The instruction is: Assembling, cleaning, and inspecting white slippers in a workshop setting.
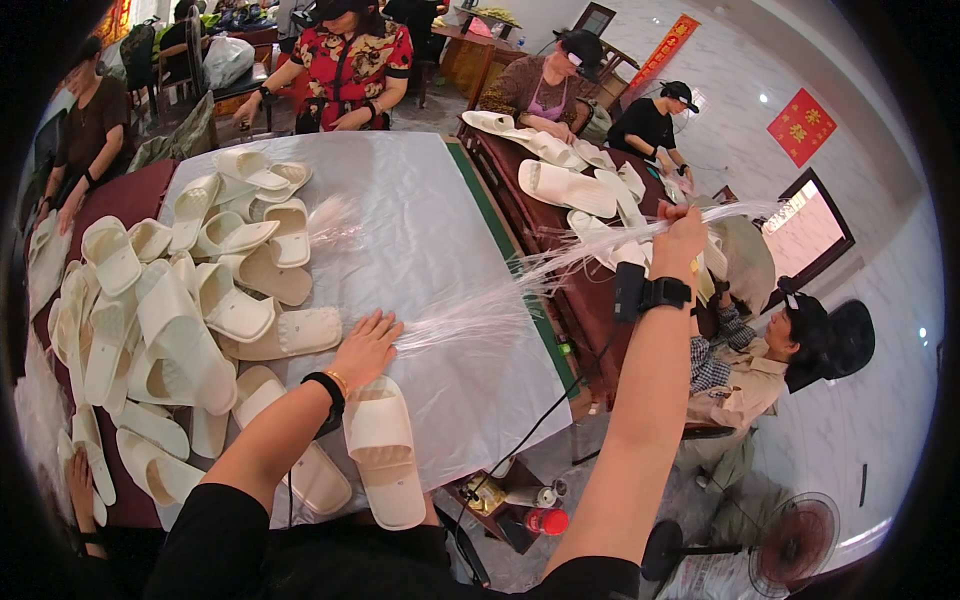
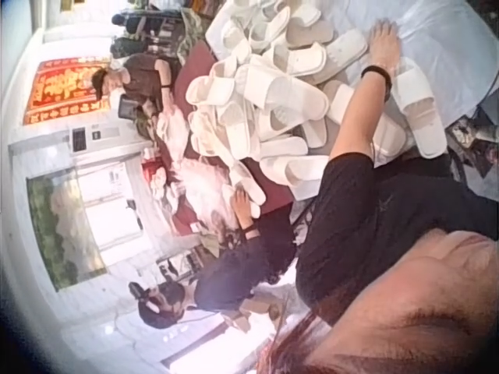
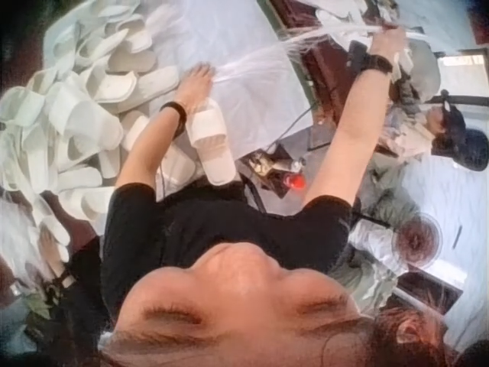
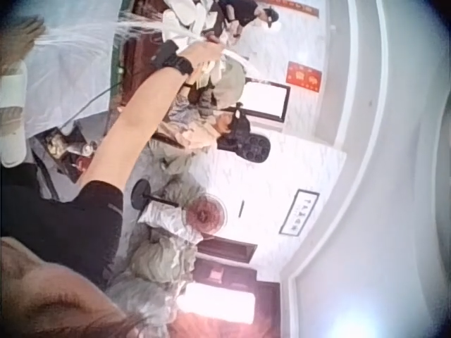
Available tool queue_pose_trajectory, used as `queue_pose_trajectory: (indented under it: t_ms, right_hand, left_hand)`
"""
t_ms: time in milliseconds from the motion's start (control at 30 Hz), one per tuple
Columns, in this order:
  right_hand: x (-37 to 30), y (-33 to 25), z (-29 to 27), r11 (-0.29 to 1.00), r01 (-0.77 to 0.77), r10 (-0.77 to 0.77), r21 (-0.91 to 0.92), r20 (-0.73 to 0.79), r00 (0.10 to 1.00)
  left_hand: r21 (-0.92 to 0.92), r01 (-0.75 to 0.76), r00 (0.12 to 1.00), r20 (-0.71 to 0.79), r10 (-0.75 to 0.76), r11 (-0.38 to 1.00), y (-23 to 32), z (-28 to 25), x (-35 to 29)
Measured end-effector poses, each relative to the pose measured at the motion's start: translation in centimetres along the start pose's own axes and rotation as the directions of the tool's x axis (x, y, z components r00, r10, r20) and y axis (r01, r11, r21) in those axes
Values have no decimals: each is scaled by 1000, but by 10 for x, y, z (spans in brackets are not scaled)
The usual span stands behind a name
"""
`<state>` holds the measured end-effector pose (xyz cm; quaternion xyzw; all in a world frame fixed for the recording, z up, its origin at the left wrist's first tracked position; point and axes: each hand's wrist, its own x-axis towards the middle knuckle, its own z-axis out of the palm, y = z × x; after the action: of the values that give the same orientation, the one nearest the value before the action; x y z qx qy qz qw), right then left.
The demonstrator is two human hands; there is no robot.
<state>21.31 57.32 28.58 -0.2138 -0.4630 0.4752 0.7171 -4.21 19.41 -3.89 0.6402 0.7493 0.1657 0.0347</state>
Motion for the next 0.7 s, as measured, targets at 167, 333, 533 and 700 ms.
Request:
queue_pose_trajectory:
  t_ms: [167,333,533,700]
  right_hand:
    - [6,-40,20,988,139,-138,-60,32,990]
    - [22,-90,40,947,309,-311,-87,-15,950]
    - [-37,-43,134,691,609,-488,-389,369,791]
    - [-75,53,183,257,932,-474,-254,808,351]
  left_hand:
    - [9,25,1000,4,-25,1000,-4,2,-5]
    - [7,-1,1000,-16,2,1000,-1,6,-1]
    - [5,37,999,4,-38,999,-11,2,-6]
    - [-47,18,1000,-1,-18,999,7,-4,3]
